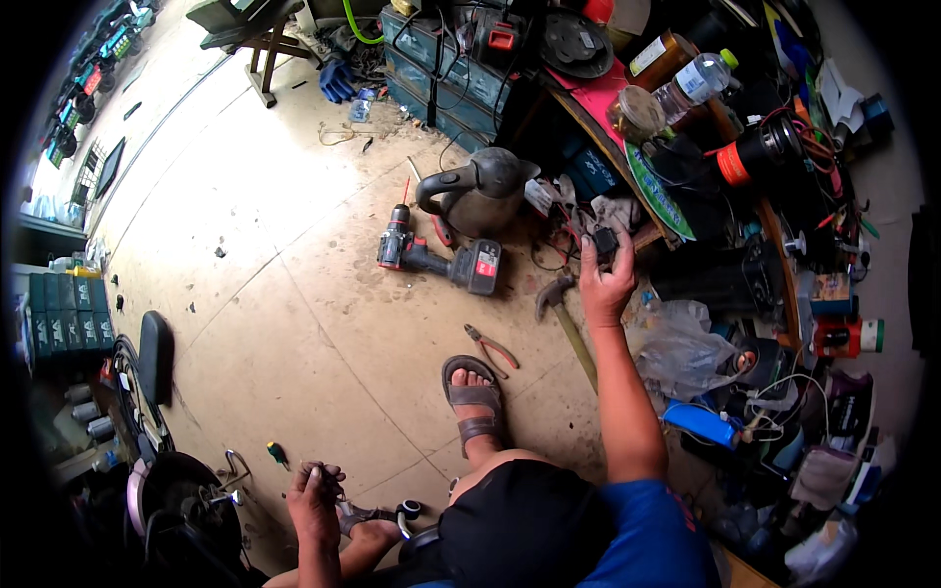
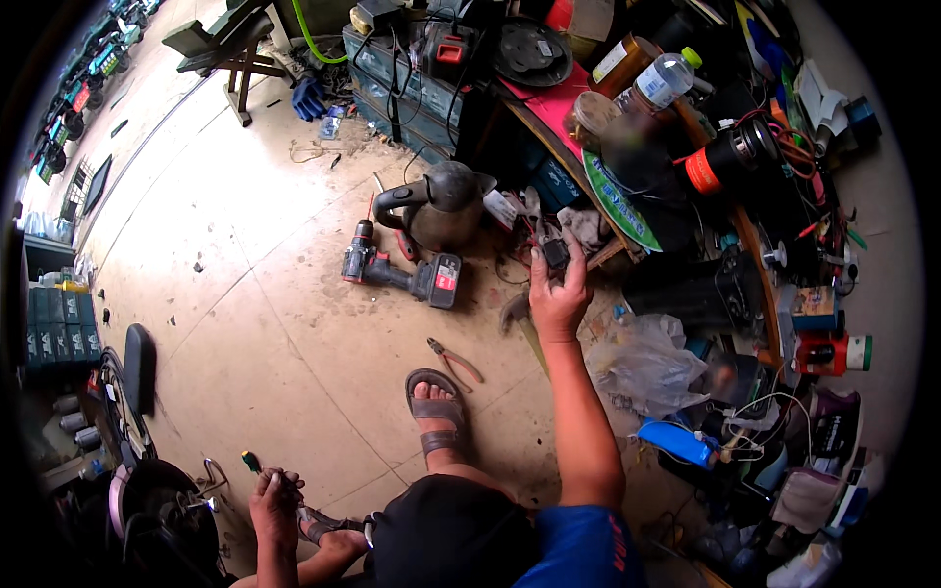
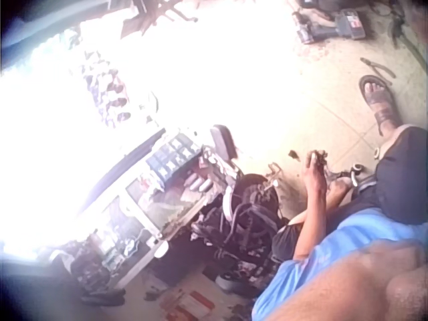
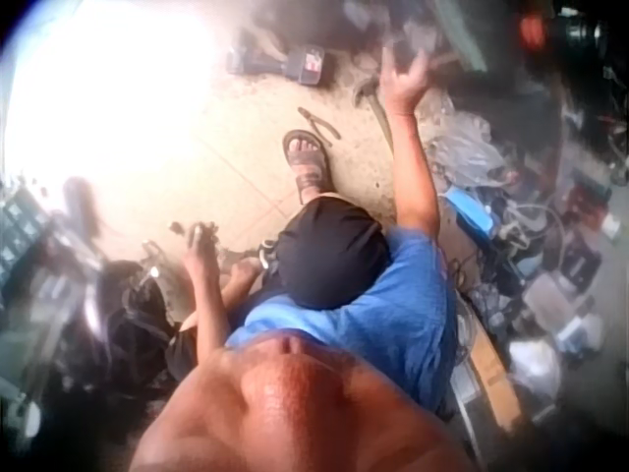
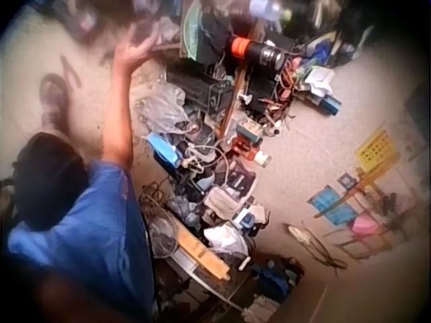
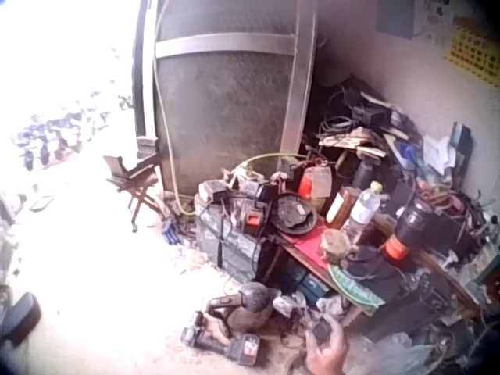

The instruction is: The person manipulates a small wire with a connector, uses pliers to strip or adjust the wire end, and then wraps yellow electrical tape around the wire and connector.

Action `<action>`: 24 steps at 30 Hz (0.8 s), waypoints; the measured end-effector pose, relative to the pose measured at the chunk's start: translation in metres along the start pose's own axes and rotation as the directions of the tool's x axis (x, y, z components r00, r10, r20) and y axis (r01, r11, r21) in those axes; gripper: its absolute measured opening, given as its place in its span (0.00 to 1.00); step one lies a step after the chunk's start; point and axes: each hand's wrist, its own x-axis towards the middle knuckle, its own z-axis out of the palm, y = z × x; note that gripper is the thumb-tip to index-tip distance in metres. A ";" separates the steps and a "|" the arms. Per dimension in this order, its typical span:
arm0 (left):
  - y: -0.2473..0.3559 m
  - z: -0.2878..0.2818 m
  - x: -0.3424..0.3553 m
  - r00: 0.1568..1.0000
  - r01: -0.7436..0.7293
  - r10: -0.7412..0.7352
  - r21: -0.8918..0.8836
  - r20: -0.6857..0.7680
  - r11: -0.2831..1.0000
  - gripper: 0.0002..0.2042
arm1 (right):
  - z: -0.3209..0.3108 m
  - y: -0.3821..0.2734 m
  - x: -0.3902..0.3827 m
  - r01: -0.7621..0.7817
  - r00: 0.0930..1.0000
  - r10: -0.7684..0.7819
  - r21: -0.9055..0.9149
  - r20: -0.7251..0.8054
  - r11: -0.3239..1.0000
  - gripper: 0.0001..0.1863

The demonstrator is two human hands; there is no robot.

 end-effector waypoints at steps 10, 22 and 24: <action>0.014 0.003 -0.021 0.995 -0.086 0.088 -0.047 0.036 0.995 0.10 | -0.029 -0.099 0.007 0.082 0.960 -0.135 0.215 0.247 0.973 0.22; -0.001 -0.007 -0.033 0.998 -0.052 0.056 -0.107 0.035 0.993 0.09 | 0.014 -0.125 -0.066 -0.528 0.469 0.311 0.545 0.826 -0.651 0.13; -0.001 -0.008 -0.031 0.998 -0.049 0.053 -0.100 0.035 0.994 0.09 | 0.022 -0.130 -0.075 -0.554 0.452 0.245 0.485 0.858 -0.677 0.17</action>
